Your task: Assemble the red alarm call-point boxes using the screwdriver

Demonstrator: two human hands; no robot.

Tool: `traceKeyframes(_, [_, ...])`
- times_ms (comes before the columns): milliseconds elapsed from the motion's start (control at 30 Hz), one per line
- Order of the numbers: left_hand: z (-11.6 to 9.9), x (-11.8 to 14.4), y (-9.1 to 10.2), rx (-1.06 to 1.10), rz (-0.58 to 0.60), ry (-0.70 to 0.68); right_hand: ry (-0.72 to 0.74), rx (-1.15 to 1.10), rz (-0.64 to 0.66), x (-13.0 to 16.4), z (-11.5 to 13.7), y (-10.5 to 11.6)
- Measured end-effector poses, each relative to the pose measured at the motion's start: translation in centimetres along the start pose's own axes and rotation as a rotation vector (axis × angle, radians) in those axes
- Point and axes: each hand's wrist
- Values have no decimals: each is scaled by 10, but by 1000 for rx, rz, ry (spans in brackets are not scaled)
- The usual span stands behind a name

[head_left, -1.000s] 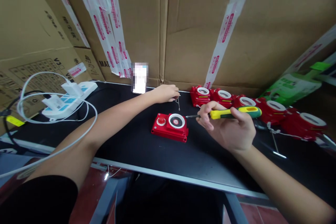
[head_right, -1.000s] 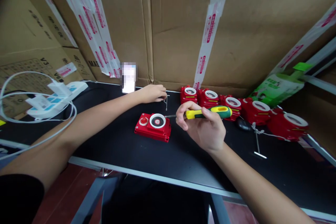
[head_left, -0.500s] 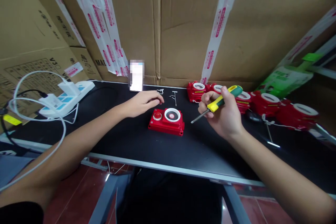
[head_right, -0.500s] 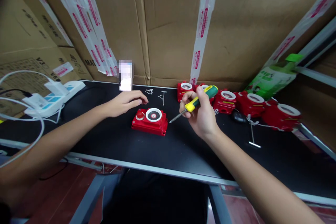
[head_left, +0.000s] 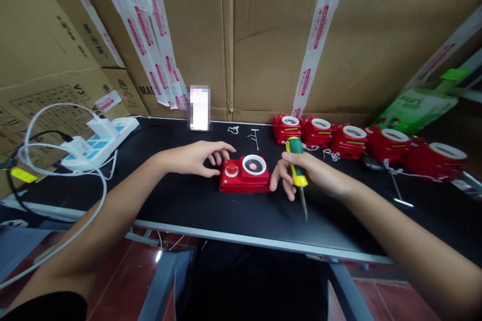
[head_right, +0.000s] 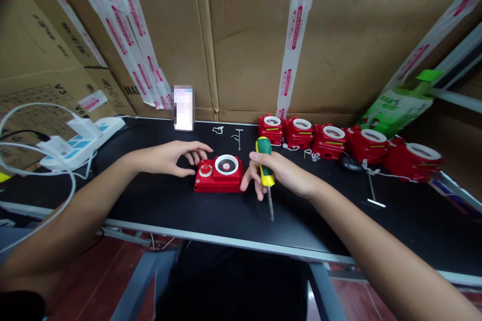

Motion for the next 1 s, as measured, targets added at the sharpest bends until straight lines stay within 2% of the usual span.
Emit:
traceKeyframes(233, [-10,2,1,83,71,11,57,60,6,2,-3,5])
traceKeyframes(267, [-10,0,-1,74,28,14,64,68,18,2,-5,3])
traceKeyframes(333, [-9,-3,-7,-13,-142,-27,81,77,38,-1,-9,-2])
traceKeyframes(400, [-8,-7,-11,-138,-277,-141,89,69,38,-5,-11,-9])
traceKeyframes(467, [-7,-9,-14,-214,-242,-257,100,53,20,-9,-12,-14])
traceKeyframes(567, [-6,-11,-17,-217,-76,-288,168,88,-114,-12,-12,-13])
traceKeyframes(633, [-5,-12,-20,-201,-40,-264,208,118,-246,-11,-11,-10])
traceKeyframes(700, [-5,-13,-23,-194,-56,-253,196,84,-338,-9,-9,-7])
traceKeyframes(800, [-8,-13,-28,-203,-87,-242,174,-40,-409,-6,-4,-9])
traceKeyframes(1000, [-13,-9,-25,-247,-114,-204,483,-104,-663,-5,4,-17])
Point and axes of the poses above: each hand's wrist, its own x-axis away from the middle knuckle, its own y-axis out of the back of the hand, z = x × y, and after that the axes turned 8 degrees about x, right-handed
